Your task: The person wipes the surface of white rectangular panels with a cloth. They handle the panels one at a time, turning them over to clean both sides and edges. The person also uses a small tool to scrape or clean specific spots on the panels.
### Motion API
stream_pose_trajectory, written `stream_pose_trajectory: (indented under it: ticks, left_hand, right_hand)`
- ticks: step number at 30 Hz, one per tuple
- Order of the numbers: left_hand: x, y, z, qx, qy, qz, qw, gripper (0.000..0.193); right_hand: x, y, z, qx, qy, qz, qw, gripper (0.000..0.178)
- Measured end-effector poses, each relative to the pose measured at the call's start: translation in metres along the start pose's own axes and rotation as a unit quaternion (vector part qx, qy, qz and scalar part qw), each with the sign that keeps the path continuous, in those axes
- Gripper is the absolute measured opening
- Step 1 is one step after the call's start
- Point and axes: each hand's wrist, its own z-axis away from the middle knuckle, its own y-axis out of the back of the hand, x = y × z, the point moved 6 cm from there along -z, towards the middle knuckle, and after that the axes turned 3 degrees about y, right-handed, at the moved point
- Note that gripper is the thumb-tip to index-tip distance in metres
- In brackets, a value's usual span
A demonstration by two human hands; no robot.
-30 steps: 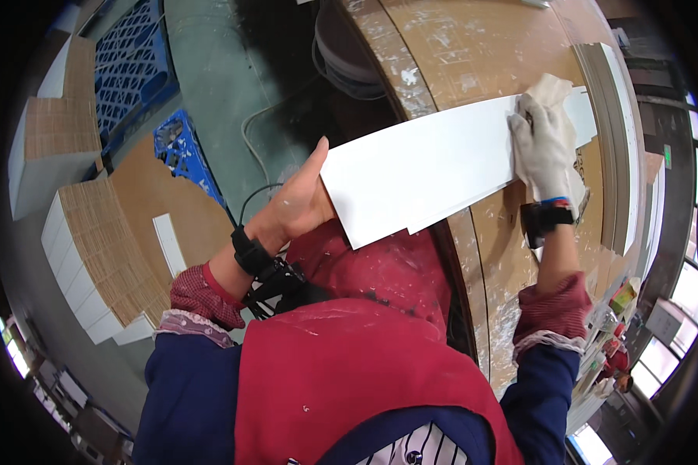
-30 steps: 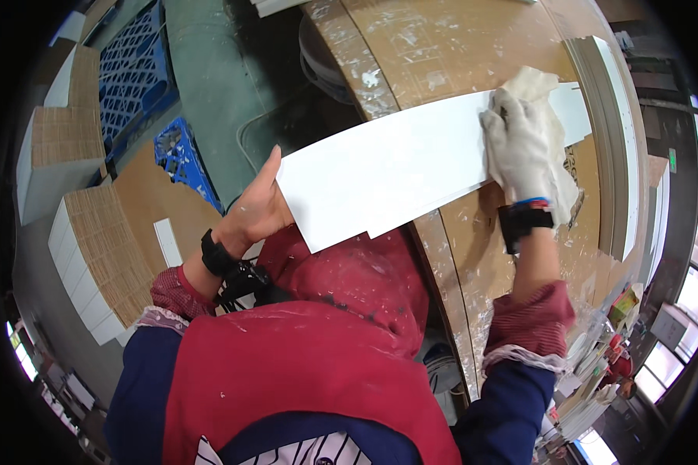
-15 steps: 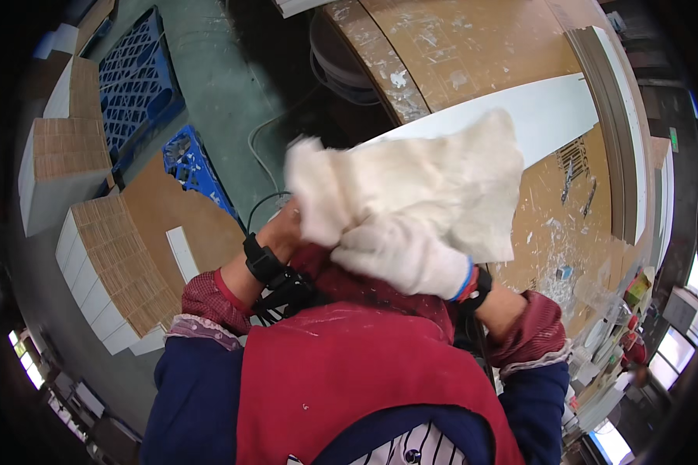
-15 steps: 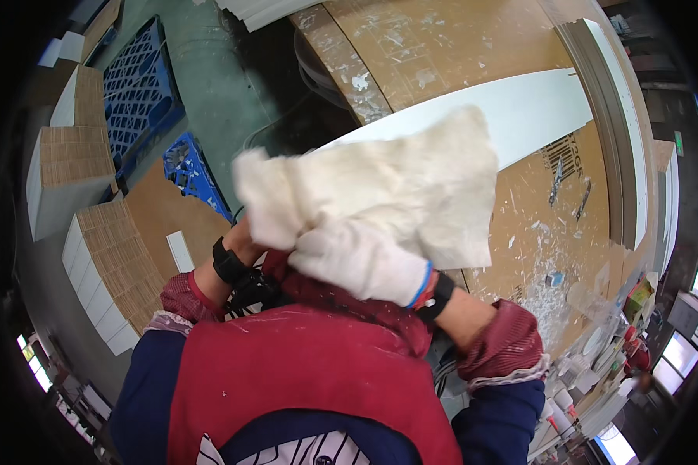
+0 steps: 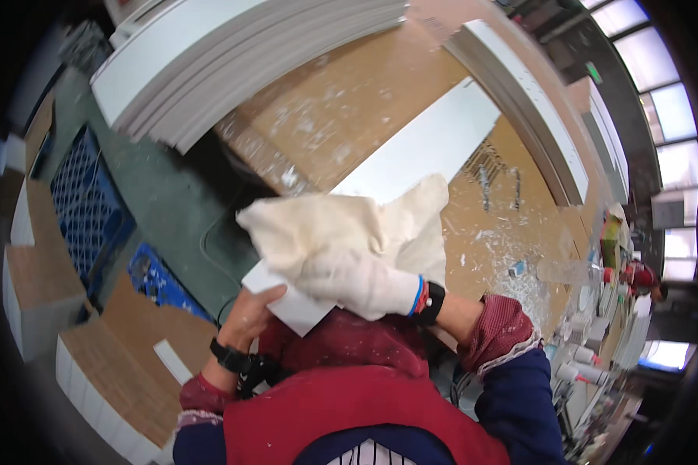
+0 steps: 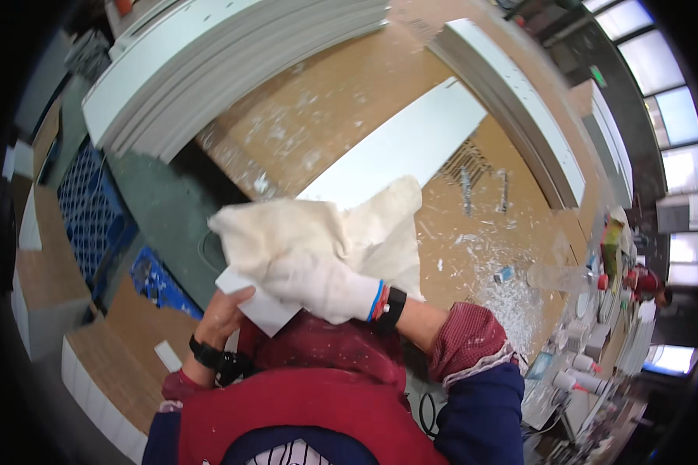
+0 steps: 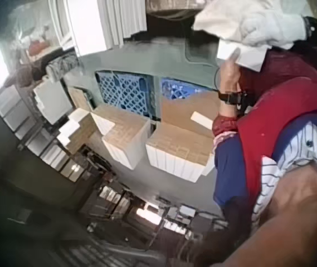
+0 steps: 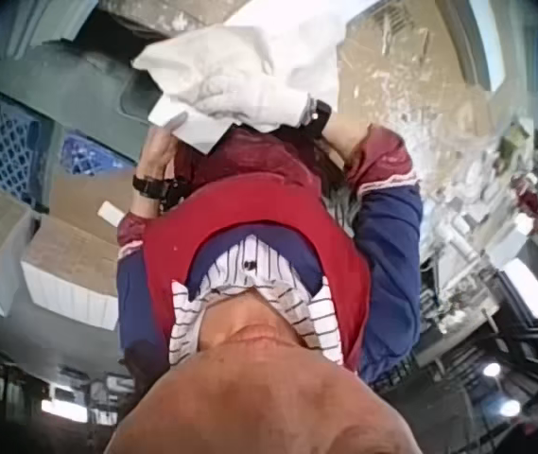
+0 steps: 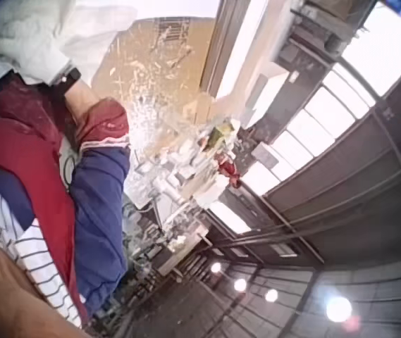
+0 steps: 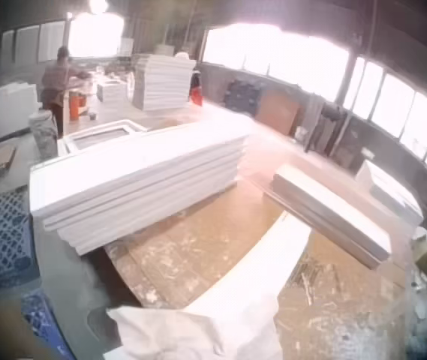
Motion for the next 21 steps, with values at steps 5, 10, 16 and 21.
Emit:
stream_pose_trajectory:
  ticks: [5, 10, 16, 21]
  left_hand:
    - [0.008, -0.013, 0.0, -0.051, -0.02, -0.017, 0.998, 0.056]
    - [0.009, -0.008, 0.002, -0.047, -0.05, -0.024, 0.997, 0.057]
    - [0.056, -0.015, 0.045, 0.057, -0.159, -0.21, 0.963, 0.04]
    - [0.114, -0.074, 0.084, 0.034, -0.354, -0.619, 0.7, 0.027]
  right_hand:
    - [0.109, 0.131, 0.058, 0.173, -0.266, 0.148, 0.937, 0.022]
    - [0.166, 0.247, 0.177, 0.282, -0.453, 0.351, 0.77, 0.022]
    - [0.127, 0.322, 0.294, 0.336, -0.622, 0.402, 0.582, 0.025]
    - [0.067, 0.288, 0.239, 0.435, -0.514, 0.417, 0.611, 0.055]
